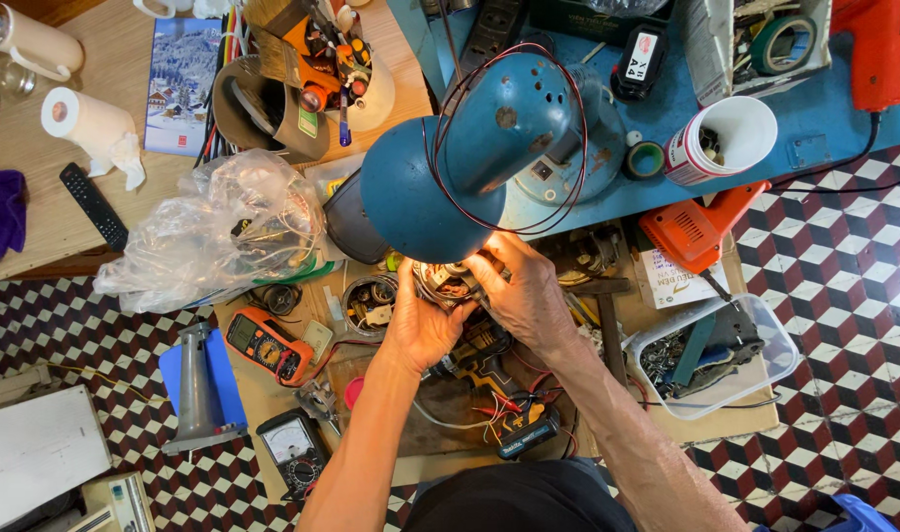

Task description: The person works on a small electrical component, likely a motor, at a cluttered workbench. They use a multimeter to test connections and manipulate wires and parts of the motor with their hands. The person also handles a white cylindrical object and a power strip during the process.

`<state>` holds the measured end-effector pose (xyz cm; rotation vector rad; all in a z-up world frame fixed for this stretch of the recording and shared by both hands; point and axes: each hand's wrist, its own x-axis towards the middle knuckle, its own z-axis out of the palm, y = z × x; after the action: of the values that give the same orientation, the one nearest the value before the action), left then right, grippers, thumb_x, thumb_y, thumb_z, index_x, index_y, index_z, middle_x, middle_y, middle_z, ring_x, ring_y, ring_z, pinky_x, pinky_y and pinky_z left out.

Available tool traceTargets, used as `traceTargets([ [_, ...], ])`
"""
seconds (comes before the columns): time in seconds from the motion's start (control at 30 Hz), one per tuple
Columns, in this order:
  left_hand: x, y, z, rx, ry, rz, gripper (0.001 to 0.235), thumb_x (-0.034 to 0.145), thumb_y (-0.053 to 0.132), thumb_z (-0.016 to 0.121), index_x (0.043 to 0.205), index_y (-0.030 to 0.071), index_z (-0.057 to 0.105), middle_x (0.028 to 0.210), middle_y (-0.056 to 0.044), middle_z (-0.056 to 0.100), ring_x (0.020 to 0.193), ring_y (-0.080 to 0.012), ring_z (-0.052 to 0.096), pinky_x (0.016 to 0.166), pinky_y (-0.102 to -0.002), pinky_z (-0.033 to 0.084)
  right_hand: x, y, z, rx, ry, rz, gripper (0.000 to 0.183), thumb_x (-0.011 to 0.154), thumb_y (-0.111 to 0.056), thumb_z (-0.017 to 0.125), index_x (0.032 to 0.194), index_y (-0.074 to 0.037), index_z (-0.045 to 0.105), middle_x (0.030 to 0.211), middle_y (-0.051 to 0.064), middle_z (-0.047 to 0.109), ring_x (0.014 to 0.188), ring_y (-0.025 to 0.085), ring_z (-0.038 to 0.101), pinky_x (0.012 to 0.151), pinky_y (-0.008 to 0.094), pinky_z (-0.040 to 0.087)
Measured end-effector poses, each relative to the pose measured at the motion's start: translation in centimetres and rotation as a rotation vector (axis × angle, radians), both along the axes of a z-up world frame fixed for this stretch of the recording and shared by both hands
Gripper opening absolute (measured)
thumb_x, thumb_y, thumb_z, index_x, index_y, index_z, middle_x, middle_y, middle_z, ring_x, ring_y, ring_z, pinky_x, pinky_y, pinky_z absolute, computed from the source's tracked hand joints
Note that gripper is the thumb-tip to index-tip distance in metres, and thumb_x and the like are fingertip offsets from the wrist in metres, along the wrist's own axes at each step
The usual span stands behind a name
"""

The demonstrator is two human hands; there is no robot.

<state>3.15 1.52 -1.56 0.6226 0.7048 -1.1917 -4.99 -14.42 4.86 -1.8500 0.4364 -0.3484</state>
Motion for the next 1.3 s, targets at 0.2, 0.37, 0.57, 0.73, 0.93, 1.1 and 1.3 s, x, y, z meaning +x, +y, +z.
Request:
traceTargets([
  [0.2,0.8,0.4,-0.2,0.085,-0.007,0.001,0.080,0.089,0.068,0.062,0.131,0.000,0.058,0.116,-0.014,0.070,0.079,-0.0294,0.077,0.060,-0.028,0.066,0.2,0.0,-1.3,0.073,0.024,0.007,0.023,0.096,-0.010,0.066,0.118,-0.002,0.067,0.113,0.016,0.072,0.102,0.030,0.073,0.087,0.038,0.056],
  [0.37,0.9,0.2,-0.5,0.081,-0.035,0.006,0.086,0.088,0.072,0.060,0.135,0.000,0.055,0.120,-0.016,0.068,0.078,-0.0290,0.076,0.060,-0.028,0.066,0.4,0.1,-3.0,0.024,0.050,0.008,0.019,0.096,-0.011,0.067,0.111,0.001,0.066,0.108,0.018,0.072,0.099,0.032,0.072,0.084,0.040,0.056],
  [0.57,0.9,0.3,-0.8,0.086,-0.031,0.009,0.087,0.089,0.073,0.058,0.137,0.000,0.054,0.120,-0.016,0.068,0.079,-0.0271,0.077,0.060,-0.027,0.066,0.5,0.5,-4.6,0.020,0.198,0.009,0.016,0.100,-0.013,0.063,0.109,-0.001,0.067,0.093,0.016,0.070,0.084,0.031,0.071,0.075,0.043,0.055],
  [0.73,0.9,0.5,-0.9,0.099,-0.040,0.000,0.089,0.089,0.074,0.057,0.138,0.000,0.054,0.120,-0.017,0.068,0.080,-0.0274,0.077,0.059,-0.027,0.065,0.3,0.6,-5.1,-0.372,0.056,0.110,0.018,0.097,-0.005,0.061,0.113,-0.003,0.069,0.094,0.015,0.065,0.083,0.031,0.069,0.070,0.044,0.054],
  [0.93,1.0,0.7,-1.1,0.105,-0.042,-0.016,0.089,0.088,0.075,0.056,0.139,0.002,0.053,0.121,-0.016,0.068,0.077,-0.0288,0.077,0.056,-0.026,0.065,0.1,0.6,-5.1,-0.384,0.037,0.103,0.017,0.096,-0.005,0.064,0.112,-0.002,0.067,0.092,0.014,0.064,0.082,0.031,0.069,0.069,0.044,0.054],
  [1.1,1.0,0.8,-1.2,0.094,-0.050,-0.022,0.092,0.087,0.076,0.057,0.139,0.001,0.052,0.119,-0.017,0.068,0.074,-0.0295,0.077,0.055,-0.026,0.064,0.4,0.4,-4.3,-0.417,0.013,0.114,0.017,0.095,-0.005,0.062,0.112,-0.001,0.065,0.088,0.018,0.066,0.079,0.033,0.069,0.066,0.044,0.053],
  [1.3,1.3,0.7,-0.9,0.096,-0.062,-0.053,0.091,0.086,0.077,0.056,0.137,0.002,0.054,0.120,-0.016,0.069,0.073,-0.0303,0.077,0.054,-0.026,0.064,0.4,0.8,-2.5,-0.084,0.028,-0.004,0.015,0.100,-0.008,0.063,0.112,0.000,0.062,0.091,0.015,0.069,0.077,0.031,0.071,0.066,0.042,0.054],
])
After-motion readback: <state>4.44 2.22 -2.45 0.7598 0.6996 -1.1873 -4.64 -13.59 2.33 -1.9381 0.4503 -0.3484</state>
